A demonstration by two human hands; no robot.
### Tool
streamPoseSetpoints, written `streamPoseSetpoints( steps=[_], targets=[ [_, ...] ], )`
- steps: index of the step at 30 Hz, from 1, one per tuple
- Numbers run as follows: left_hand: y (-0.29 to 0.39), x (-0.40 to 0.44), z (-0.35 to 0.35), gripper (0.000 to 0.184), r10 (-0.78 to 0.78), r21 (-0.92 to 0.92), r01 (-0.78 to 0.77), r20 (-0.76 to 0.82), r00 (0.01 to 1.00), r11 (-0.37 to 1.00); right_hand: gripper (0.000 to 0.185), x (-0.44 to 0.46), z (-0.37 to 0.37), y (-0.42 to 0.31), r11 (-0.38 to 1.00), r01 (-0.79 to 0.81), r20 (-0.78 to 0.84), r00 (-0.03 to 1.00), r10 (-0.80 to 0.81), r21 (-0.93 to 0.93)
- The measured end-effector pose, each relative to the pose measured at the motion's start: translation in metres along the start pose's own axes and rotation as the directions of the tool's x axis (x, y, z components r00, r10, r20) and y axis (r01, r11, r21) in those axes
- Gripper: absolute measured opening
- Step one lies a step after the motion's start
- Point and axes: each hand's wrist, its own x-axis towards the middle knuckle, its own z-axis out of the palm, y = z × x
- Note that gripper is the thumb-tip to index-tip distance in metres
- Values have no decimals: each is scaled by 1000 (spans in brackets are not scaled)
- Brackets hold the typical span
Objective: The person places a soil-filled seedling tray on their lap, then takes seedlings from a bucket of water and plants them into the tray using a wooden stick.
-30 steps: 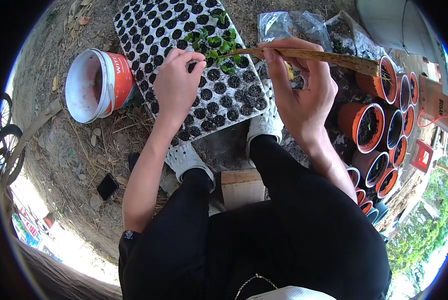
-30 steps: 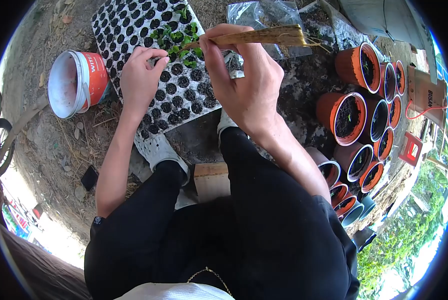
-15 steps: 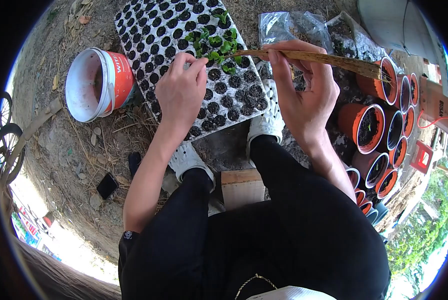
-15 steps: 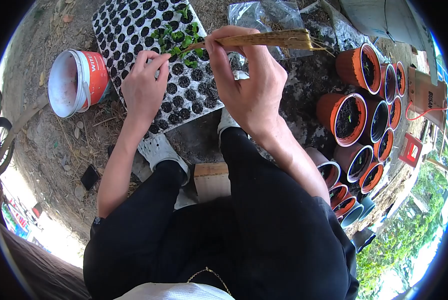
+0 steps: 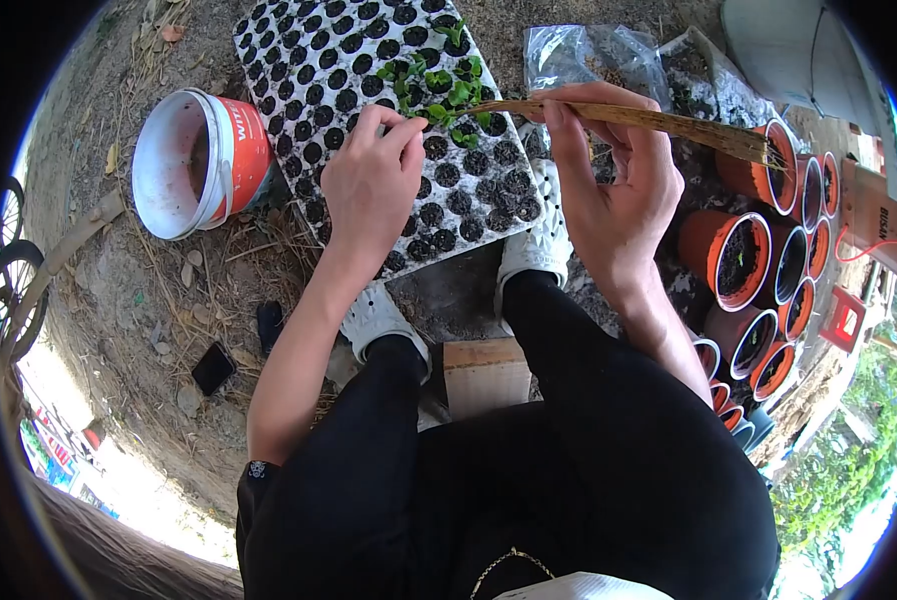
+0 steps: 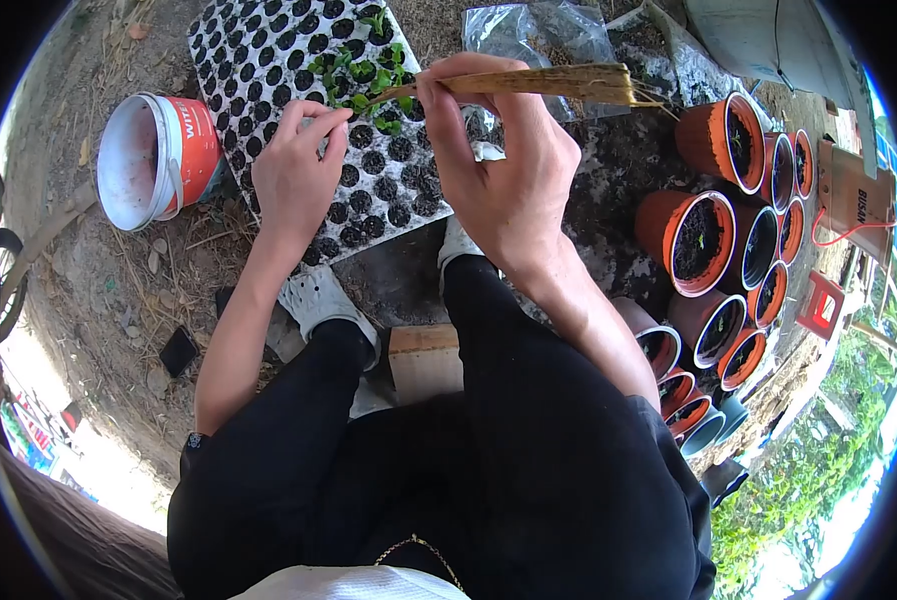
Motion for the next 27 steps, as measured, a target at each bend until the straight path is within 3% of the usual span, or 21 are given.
streamPoseSetpoints(
  steps=[5, 7, 10, 23, 27],
  targets=[
    [2, 0, -3, 14, -49, -9, 49, 4, 999, 999, 18, 0, -1, -3, 1000, -7, 7, 1000, 7, 8],
    [1, 0, -4, 14, -52, 7, 52, 1, 999, 999, 20, 1, -4, -7, 998, 13, 96, 995, -7, -60],
    [0, 1, -5, 14, -92, -30, 92, 3, 996, 995, 17, 0, 1, -3, 1000, -23, 7, 1000, 23, 1],
    [-11, 4, -17, 17, -145, -124, 132, -97, 985, 983, 16, 1, 17, 6, 1000, -13, 59, 998, 13, 5],
    [-10, 5, -30, 15, -175, -134, 165, -61, 983, 977, 16, 1, 23, 10, 993, 44, 124, 992, -30, -106]
  ],
)
